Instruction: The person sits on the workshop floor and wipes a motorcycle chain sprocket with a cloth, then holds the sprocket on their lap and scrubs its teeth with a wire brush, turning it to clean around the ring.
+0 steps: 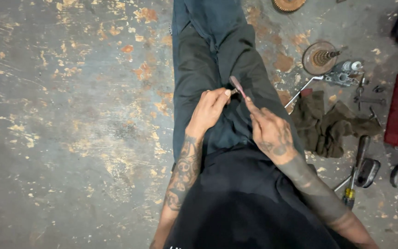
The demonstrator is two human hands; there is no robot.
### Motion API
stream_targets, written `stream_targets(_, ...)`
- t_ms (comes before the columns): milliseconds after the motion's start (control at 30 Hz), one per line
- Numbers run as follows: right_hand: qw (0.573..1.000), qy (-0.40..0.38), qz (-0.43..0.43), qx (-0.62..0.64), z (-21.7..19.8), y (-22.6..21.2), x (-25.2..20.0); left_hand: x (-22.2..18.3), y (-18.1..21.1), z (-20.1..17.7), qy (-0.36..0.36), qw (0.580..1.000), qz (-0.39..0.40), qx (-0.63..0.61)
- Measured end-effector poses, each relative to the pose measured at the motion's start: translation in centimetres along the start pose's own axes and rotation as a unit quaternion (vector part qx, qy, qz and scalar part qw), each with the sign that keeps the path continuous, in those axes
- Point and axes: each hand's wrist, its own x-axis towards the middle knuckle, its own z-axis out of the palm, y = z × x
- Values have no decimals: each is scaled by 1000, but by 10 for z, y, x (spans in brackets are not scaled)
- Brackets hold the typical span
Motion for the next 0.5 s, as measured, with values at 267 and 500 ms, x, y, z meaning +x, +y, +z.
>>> stream_targets(267,998,14,-13,-59,14,12,-4,-1,12,-3,32,999,-6,28)
stream_targets(500,1000,1,6,-18,-3,1,-14,5,-1,-1,15,999,3,30)
